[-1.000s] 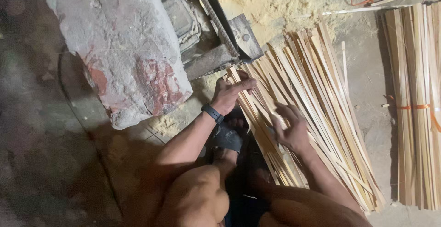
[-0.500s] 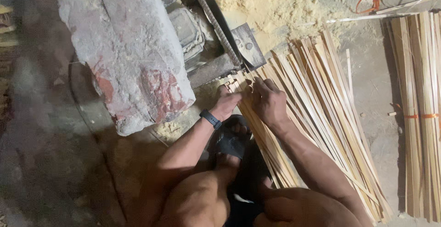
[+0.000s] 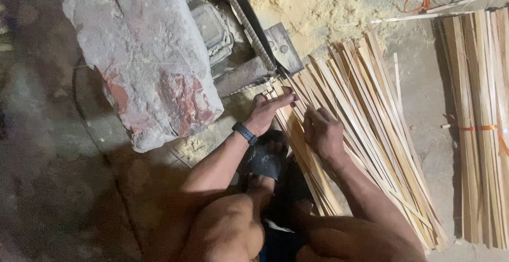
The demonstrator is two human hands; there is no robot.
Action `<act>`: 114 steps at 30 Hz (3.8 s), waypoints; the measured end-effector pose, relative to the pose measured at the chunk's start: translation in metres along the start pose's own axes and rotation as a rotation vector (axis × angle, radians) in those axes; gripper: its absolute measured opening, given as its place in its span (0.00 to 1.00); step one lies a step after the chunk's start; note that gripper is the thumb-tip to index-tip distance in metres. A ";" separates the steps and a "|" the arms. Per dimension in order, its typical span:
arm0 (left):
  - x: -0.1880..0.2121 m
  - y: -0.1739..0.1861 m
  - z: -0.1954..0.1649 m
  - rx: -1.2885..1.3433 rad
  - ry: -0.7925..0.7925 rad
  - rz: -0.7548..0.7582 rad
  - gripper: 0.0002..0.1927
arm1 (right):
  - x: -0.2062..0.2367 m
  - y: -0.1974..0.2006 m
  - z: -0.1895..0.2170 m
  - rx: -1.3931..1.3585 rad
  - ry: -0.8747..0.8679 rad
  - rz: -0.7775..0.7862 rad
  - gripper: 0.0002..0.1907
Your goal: The person repeatedly feeds thin wooden sticks into a sharpening machine, holding them with both hands and guiding them through the blade. The sticks are processed one at a time and then placed into a growing pile on the floor.
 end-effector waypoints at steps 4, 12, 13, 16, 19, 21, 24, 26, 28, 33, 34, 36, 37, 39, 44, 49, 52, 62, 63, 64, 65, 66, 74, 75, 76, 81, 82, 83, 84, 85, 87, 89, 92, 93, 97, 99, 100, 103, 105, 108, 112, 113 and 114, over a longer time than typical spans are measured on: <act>-0.008 0.026 0.029 -0.053 0.014 0.001 0.15 | -0.037 -0.018 0.002 0.004 0.074 0.013 0.14; -0.009 0.019 0.036 0.016 0.105 0.044 0.18 | -0.038 -0.013 0.004 0.061 0.028 0.067 0.11; -0.005 0.013 0.027 -0.060 0.096 0.062 0.18 | -0.027 0.000 0.004 0.097 0.053 0.039 0.10; 0.012 -0.007 -0.010 -0.109 0.019 0.108 0.18 | 0.002 0.021 0.010 0.141 0.169 -0.050 0.12; 0.031 -0.026 -0.048 -0.012 -0.093 0.126 0.19 | 0.018 0.012 -0.016 -0.109 -0.062 0.094 0.11; 0.041 -0.034 -0.066 0.034 -0.137 0.145 0.20 | 0.024 0.001 -0.029 -0.209 -0.138 0.136 0.11; 0.050 -0.037 -0.074 0.050 -0.137 0.168 0.21 | 0.027 -0.004 -0.033 -0.155 -0.003 0.065 0.11; 0.048 -0.031 -0.070 0.040 -0.131 0.145 0.22 | 0.027 -0.008 -0.038 -0.172 0.026 0.087 0.07; 0.042 -0.021 -0.064 -0.036 -0.172 0.058 0.22 | 0.026 0.002 -0.049 -0.009 -0.082 -0.010 0.07; 0.023 -0.012 -0.027 -0.120 0.005 0.064 0.20 | 0.025 0.014 -0.028 0.105 0.076 -0.082 0.17; 0.021 -0.010 -0.029 -0.112 -0.067 0.047 0.19 | 0.026 0.003 -0.031 -0.113 -0.040 0.068 0.13; 0.020 -0.010 -0.027 -0.066 -0.098 0.062 0.20 | 0.028 -0.006 -0.026 -0.331 -0.130 0.179 0.09; 0.020 -0.011 -0.023 -0.029 -0.057 0.091 0.21 | 0.028 -0.003 -0.021 -0.334 -0.105 0.141 0.09; 0.020 -0.012 -0.019 0.027 0.002 0.099 0.25 | 0.026 -0.001 -0.018 -0.254 -0.171 0.109 0.09; 0.020 0.000 -0.017 0.079 0.083 -0.096 0.38 | 0.003 0.010 0.000 0.012 -0.147 0.030 0.11; 0.012 0.014 -0.002 0.023 0.023 -0.162 0.43 | -0.043 -0.002 0.024 -0.002 0.066 -0.031 0.11; 0.001 0.028 0.021 0.084 0.045 -0.175 0.37 | -0.064 -0.014 0.026 -0.028 0.091 -0.059 0.09; 0.018 0.013 -0.025 -0.015 -0.106 -0.043 0.11 | -0.006 0.035 0.008 0.201 0.121 -0.028 0.06; 0.025 0.002 -0.038 0.006 -0.133 -0.024 0.12 | 0.007 0.035 0.012 0.199 0.151 -0.039 0.11; 0.032 -0.009 -0.051 0.028 -0.166 -0.005 0.12 | 0.016 0.034 0.015 0.198 0.186 -0.051 0.16; 0.038 -0.020 -0.064 0.047 -0.199 0.013 0.12 | 0.022 0.033 0.018 0.194 0.223 -0.065 0.22; 0.043 -0.028 -0.072 0.044 -0.201 0.021 0.12 | 0.025 0.025 0.011 0.078 0.127 0.006 0.22; 0.039 -0.015 -0.058 0.060 -0.139 0.091 0.21 | 0.015 0.002 -0.006 -0.087 -0.168 0.109 0.20; 0.036 -0.007 -0.050 0.012 -0.153 0.085 0.22 | 0.007 0.005 0.002 -0.060 -0.076 0.064 0.20; 0.032 0.000 -0.042 -0.037 -0.168 0.079 0.23 | -0.003 0.006 0.009 -0.035 0.017 0.018 0.20; 0.010 0.029 0.012 0.028 0.027 0.073 0.42 | -0.028 0.008 0.021 -0.047 0.079 0.000 0.13; 0.009 0.030 0.020 0.054 0.064 0.110 0.40 | -0.026 0.010 0.021 -0.044 0.075 -0.006 0.10; 0.008 0.030 0.028 0.084 0.103 0.148 0.42 | -0.024 0.013 0.021 -0.039 0.069 -0.009 0.07; 0.007 0.035 0.033 0.089 0.092 0.095 0.49 | -0.021 0.013 0.019 -0.015 0.053 0.010 0.06; 0.005 0.040 0.035 0.096 0.075 0.041 0.60 | -0.019 0.012 0.017 0.010 0.043 0.032 0.05; 0.005 0.042 0.039 0.118 0.047 0.013 0.61 | -0.018 0.008 0.013 0.024 0.051 0.067 0.05; 0.006 0.035 0.041 0.139 0.013 0.066 0.43 | -0.021 0.002 0.012 -0.005 0.097 0.085 0.09; 0.009 0.045 0.057 0.020 0.283 -0.204 0.38 | -0.034 -0.008 0.012 0.007 0.085 0.087 0.11; 0.009 0.035 0.053 0.085 0.252 -0.122 0.28 | -0.037 -0.009 0.015 0.003 0.086 0.084 0.10; 0.011 0.012 0.023 0.194 0.084 -0.002 0.17 | -0.054 -0.022 0.034 0.001 0.205 0.084 0.07; 0.014 0.009 0.011 0.194 0.062 -0.043 0.14 | -0.056 -0.021 0.034 0.002 0.190 0.100 0.06; 0.015 0.008 0.008 0.203 0.090 -0.058 0.14 | -0.054 -0.019 0.029 0.002 0.121 0.110 0.04; 0.017 0.004 0.000 0.079 0.144 -0.052 0.15 | -0.032 0.000 0.015 0.040 0.031 0.139 0.09; 0.018 -0.002 -0.009 0.016 0.083 -0.011 0.14 | -0.014 0.013 0.014 0.133 0.101 0.082 0.14; 0.021 -0.013 -0.026 0.044 -0.069 0.049 0.13 | 0.015 0.022 0.012 0.161 0.161 0.012 0.20; 0.026 -0.019 -0.039 0.131 -0.083 0.005 0.16 | 0.017 0.000 -0.005 0.062 0.037 0.018 0.13; 0.028 -0.018 -0.040 0.171 -0.057 -0.021 0.18 | 0.013 -0.001 -0.007 0.132 0.053 -0.019 0.10; 0.029 -0.020 -0.044 0.138 -0.065 0.016 0.18 | 0.009 -0.001 -0.005 0.174 0.102 -0.044 0.10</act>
Point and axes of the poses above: each hand's wrist, its own x-axis away from the middle knuckle, its own y-axis out of the back of the hand, z = x × y, the point moved 7 cm from there along -x, towards the middle knuckle, and after that the axes turned 7 degrees about -x, right-handed, at the moved point
